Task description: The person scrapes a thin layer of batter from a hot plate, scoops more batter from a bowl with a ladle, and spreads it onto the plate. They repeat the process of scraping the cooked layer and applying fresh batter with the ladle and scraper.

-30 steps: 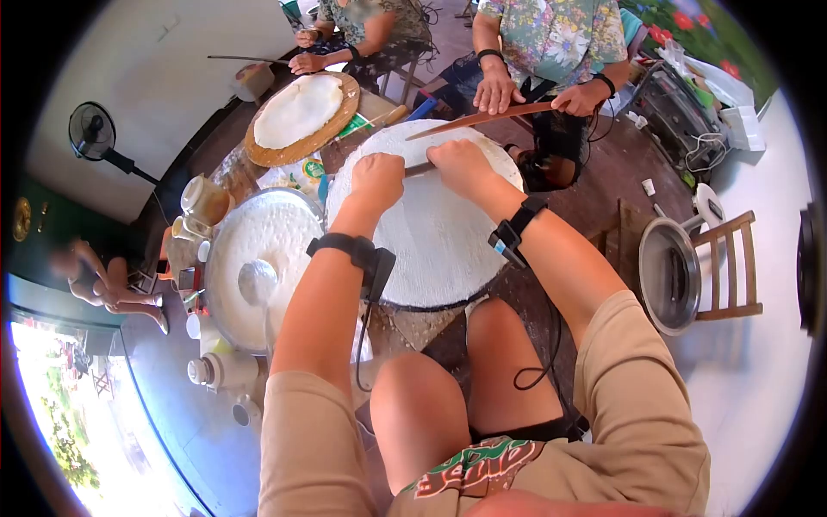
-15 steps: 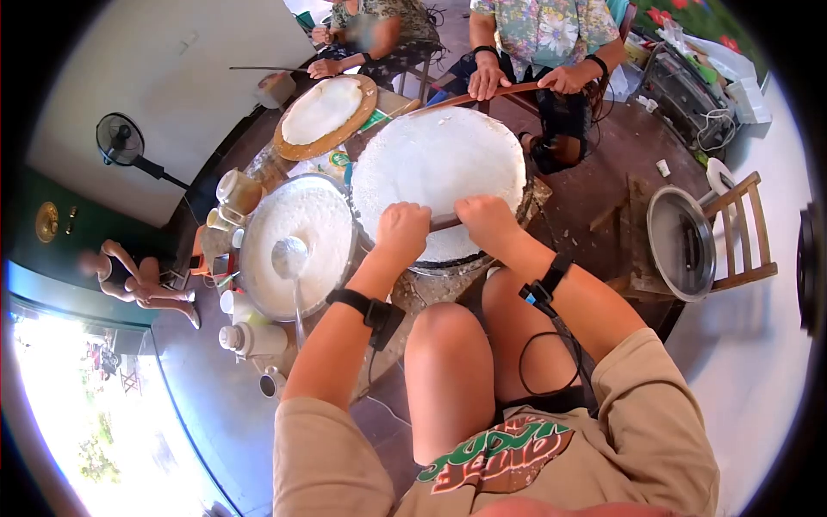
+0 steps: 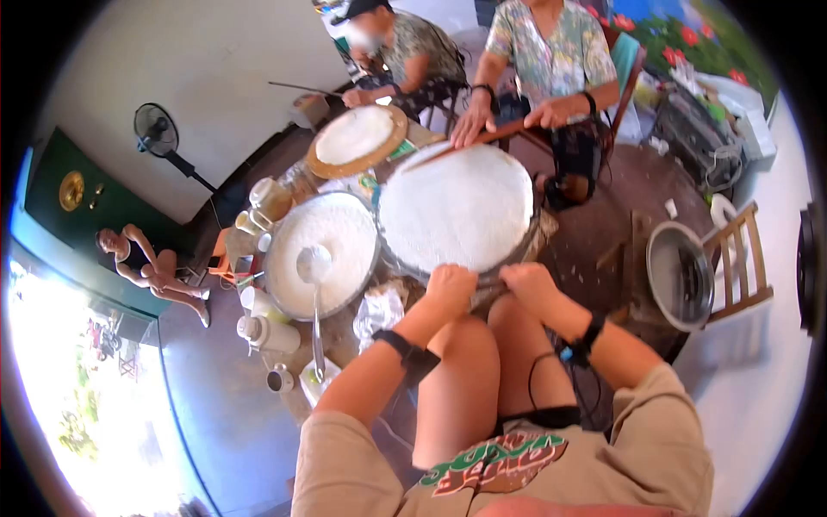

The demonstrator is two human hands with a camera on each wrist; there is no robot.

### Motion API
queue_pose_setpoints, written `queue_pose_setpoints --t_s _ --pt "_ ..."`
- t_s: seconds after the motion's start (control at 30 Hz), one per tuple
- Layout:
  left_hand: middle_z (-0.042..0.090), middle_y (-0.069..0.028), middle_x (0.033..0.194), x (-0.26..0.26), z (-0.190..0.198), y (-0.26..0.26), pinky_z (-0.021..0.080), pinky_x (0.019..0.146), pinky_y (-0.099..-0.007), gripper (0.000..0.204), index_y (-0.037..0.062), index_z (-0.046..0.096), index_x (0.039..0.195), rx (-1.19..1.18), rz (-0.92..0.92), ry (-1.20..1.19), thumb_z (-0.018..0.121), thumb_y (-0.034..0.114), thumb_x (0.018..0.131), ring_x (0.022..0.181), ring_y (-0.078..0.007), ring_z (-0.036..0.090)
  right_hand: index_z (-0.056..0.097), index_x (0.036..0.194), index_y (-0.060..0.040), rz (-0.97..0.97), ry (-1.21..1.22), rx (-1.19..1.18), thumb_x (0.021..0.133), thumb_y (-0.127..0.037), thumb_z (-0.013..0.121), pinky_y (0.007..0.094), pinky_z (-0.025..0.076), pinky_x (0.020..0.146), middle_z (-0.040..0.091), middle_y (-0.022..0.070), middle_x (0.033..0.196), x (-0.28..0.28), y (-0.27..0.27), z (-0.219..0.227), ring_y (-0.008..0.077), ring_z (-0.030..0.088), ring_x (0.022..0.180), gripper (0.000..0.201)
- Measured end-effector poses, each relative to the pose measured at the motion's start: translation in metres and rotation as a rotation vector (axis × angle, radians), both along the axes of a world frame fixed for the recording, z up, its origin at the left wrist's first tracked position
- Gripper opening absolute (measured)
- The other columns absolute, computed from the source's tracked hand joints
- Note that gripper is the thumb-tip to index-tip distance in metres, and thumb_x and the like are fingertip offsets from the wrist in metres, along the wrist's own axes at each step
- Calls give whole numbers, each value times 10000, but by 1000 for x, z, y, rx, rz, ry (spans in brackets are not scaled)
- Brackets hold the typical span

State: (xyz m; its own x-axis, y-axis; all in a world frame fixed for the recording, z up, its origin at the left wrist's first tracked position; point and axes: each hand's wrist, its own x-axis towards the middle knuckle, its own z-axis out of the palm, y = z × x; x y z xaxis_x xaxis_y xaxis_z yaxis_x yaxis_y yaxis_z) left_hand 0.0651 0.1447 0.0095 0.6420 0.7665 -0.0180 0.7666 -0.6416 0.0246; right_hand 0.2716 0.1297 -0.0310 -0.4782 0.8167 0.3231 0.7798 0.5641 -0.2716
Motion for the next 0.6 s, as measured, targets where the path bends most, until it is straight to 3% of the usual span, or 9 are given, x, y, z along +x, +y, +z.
queue_pose_setpoints --t_s 0.13,0.27,0.5,0.6 --pt "621 -128 730 -9 32 23 473 701 -422 103 74 618 733 19 -5 -73 569 29 653 766 -316 608 584 849 -98 32 102 2 710 -69 602 401 470 610 577 99 721 -9 9 57 304 589 701 144" --pt "625 -135 734 -27 50 85 469 691 -434 120 69 630 736 92 91 -93 527 34 685 769 -329 607 581 830 -80 90 178 114 723 -17 514 410 471 650 579 110 757 -26 82 70 317 593 750 141" --pt "638 -195 831 -53 32 210 478 742 -458 160 54 648 789 64 299 -86 506 55 717 838 -364 613 577 874 -50 140 145 163 728 -1 500 444 472 668 609 169 763 -58 237 42 353 608 762 172" --pt "657 -179 875 -56 21 239 505 757 -400 164 60 687 791 77 388 -72 551 61 700 853 -334 639 583 873 -38 154 132 163 731 -10 512 437 480 682 615 177 763 -71 279 32 345 618 794 162"
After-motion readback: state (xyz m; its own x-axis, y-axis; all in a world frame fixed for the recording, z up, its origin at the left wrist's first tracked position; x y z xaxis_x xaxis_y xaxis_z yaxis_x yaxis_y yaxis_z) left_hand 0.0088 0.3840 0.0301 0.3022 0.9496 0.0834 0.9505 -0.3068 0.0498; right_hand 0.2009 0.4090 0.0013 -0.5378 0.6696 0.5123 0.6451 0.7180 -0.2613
